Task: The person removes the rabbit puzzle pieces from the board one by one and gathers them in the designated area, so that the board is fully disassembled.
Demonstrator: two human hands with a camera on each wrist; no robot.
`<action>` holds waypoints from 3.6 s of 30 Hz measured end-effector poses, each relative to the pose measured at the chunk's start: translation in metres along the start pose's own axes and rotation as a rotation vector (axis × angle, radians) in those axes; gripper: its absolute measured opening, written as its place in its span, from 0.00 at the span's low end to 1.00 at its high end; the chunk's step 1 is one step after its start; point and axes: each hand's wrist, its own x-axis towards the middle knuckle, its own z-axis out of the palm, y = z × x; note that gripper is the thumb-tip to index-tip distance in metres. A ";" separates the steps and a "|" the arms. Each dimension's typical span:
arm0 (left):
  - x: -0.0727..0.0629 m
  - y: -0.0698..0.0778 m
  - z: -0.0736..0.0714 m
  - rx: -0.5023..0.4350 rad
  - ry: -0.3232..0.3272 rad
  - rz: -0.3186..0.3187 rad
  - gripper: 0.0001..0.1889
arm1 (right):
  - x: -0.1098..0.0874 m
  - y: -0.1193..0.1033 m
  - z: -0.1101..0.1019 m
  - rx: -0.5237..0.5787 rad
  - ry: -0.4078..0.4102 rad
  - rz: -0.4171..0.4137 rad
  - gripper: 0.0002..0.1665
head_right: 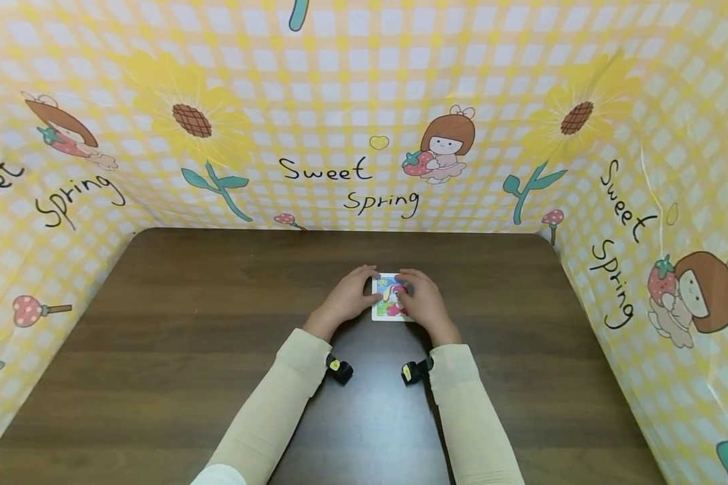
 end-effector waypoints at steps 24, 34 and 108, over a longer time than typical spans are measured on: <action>0.000 0.023 -0.004 0.277 -0.006 -0.063 0.25 | 0.000 0.004 0.001 0.009 -0.013 0.007 0.21; 0.003 0.026 -0.006 0.271 -0.037 -0.070 0.27 | 0.001 0.005 0.000 0.006 0.007 -0.017 0.20; 0.007 0.008 -0.004 0.090 0.078 0.011 0.16 | 0.000 0.005 0.002 0.009 -0.008 0.001 0.21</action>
